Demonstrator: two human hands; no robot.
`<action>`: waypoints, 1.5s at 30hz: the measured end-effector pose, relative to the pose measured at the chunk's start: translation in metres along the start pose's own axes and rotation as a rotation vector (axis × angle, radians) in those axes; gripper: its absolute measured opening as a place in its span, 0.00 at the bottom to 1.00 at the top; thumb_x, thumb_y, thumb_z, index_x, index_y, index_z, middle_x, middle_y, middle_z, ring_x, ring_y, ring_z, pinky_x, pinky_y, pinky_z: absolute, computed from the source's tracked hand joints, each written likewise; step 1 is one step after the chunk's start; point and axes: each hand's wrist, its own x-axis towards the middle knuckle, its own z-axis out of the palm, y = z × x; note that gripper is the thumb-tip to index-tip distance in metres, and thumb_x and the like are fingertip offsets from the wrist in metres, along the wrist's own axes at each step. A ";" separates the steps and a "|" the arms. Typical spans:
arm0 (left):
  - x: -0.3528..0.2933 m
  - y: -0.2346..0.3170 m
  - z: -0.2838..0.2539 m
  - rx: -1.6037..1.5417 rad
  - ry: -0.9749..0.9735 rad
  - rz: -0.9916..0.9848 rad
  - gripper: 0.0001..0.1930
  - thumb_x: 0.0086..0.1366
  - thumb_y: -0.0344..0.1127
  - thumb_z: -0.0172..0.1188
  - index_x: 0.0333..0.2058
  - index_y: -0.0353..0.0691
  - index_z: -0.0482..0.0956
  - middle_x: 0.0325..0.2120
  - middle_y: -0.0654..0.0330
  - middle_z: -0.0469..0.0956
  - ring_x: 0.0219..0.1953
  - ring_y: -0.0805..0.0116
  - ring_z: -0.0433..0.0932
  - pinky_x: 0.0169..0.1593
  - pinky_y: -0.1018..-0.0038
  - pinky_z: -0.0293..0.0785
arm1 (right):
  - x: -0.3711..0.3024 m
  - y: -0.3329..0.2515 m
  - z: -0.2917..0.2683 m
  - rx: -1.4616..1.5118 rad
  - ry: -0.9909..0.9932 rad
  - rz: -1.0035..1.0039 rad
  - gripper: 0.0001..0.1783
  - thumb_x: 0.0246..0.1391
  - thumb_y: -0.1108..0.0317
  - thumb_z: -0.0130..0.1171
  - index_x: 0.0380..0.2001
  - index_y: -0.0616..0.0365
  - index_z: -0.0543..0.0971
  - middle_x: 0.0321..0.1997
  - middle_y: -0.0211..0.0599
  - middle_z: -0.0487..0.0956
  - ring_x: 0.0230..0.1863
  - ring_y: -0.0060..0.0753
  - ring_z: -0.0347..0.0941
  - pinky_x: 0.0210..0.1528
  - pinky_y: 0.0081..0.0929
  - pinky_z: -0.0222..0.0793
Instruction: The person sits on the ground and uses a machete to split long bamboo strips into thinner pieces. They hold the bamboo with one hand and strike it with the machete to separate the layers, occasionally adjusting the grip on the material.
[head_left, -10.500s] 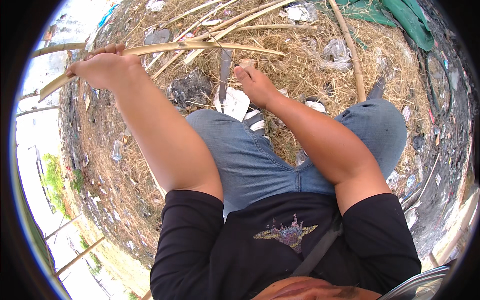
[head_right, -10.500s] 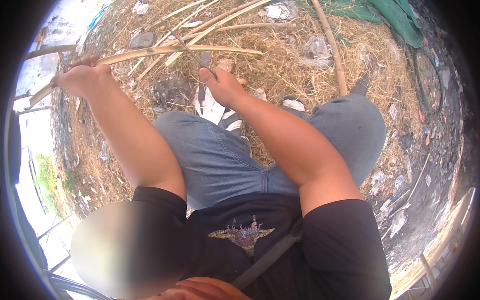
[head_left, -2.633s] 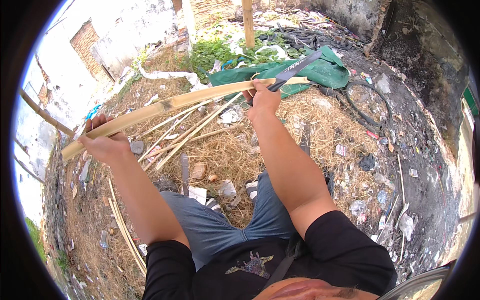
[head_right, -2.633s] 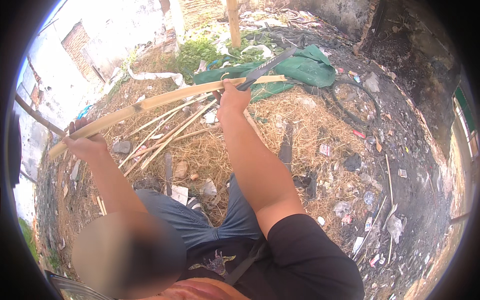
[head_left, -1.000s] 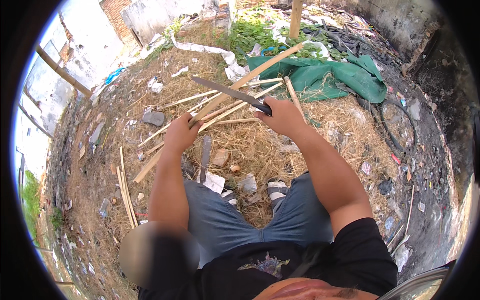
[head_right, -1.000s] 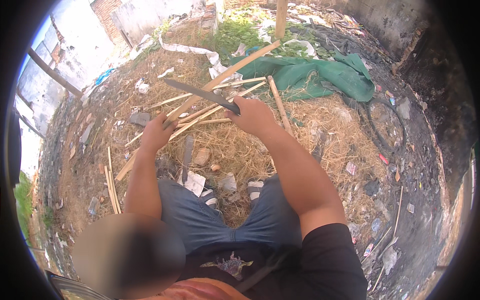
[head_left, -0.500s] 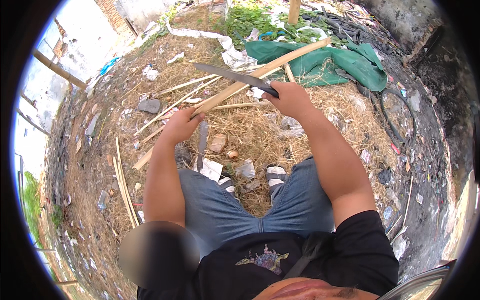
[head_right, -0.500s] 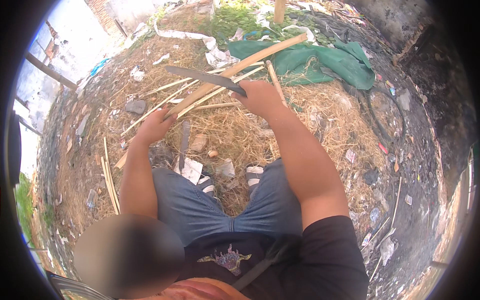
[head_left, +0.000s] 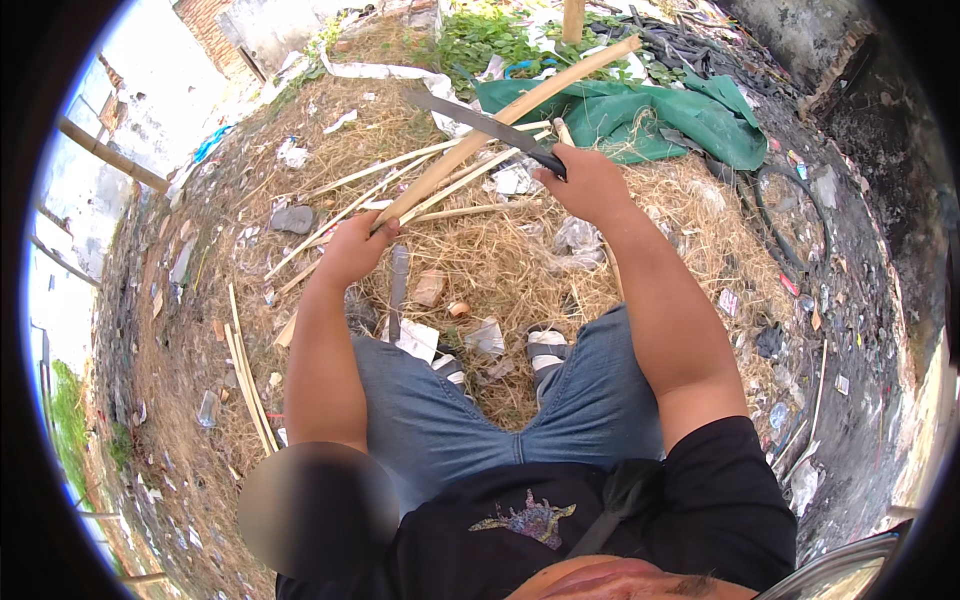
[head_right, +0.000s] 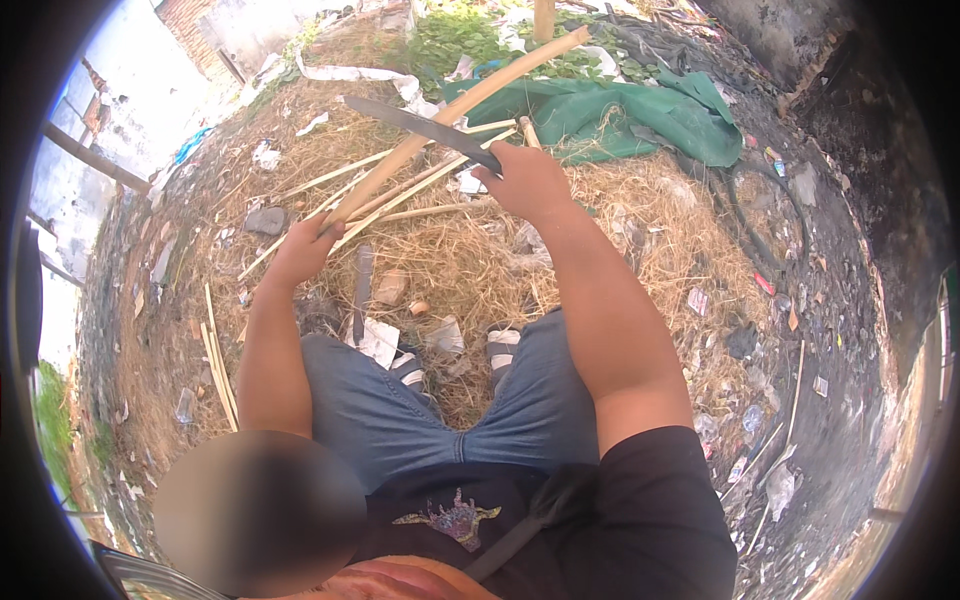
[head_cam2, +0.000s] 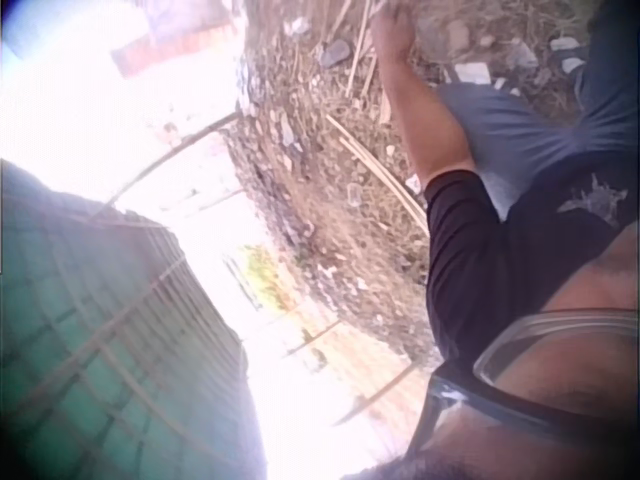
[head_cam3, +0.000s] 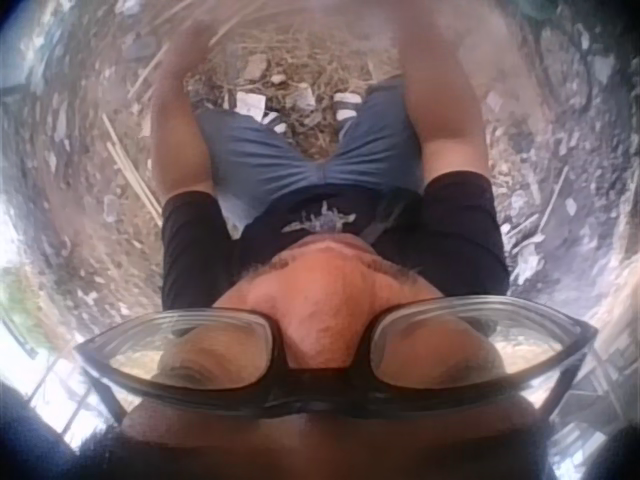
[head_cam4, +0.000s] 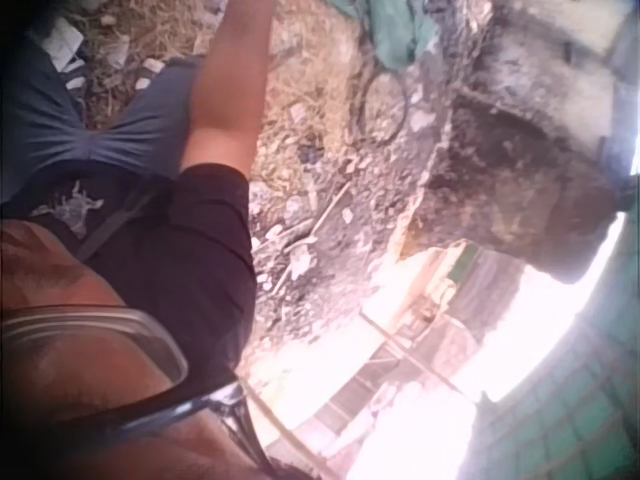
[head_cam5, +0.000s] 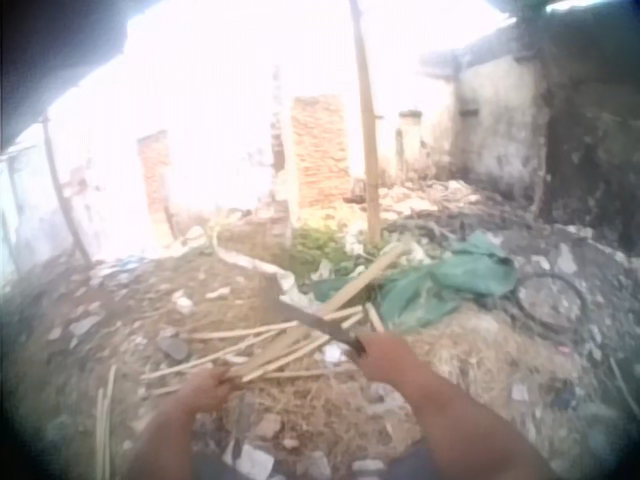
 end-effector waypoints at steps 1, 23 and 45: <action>0.001 0.000 0.001 -0.032 -0.007 -0.009 0.23 0.72 0.52 0.58 0.48 0.34 0.80 0.27 0.48 0.79 0.30 0.55 0.76 0.39 0.59 0.71 | -0.001 -0.003 0.002 0.018 -0.021 -0.032 0.22 0.64 0.43 0.58 0.38 0.53 0.80 0.31 0.45 0.83 0.38 0.52 0.81 0.41 0.49 0.74; -0.004 0.009 -0.002 0.078 0.152 0.004 0.23 0.73 0.54 0.57 0.37 0.35 0.79 0.22 0.47 0.77 0.27 0.48 0.77 0.34 0.56 0.70 | -0.003 -0.010 0.009 0.192 0.021 -0.292 0.22 0.65 0.48 0.61 0.39 0.59 0.77 0.28 0.49 0.79 0.30 0.52 0.76 0.35 0.46 0.69; -0.006 0.002 -0.010 0.071 0.097 -0.009 0.21 0.73 0.52 0.58 0.39 0.36 0.82 0.20 0.54 0.75 0.23 0.61 0.73 0.30 0.62 0.67 | 0.012 0.033 0.004 0.265 0.092 0.060 0.31 0.68 0.39 0.51 0.36 0.61 0.77 0.31 0.52 0.80 0.36 0.57 0.79 0.40 0.50 0.70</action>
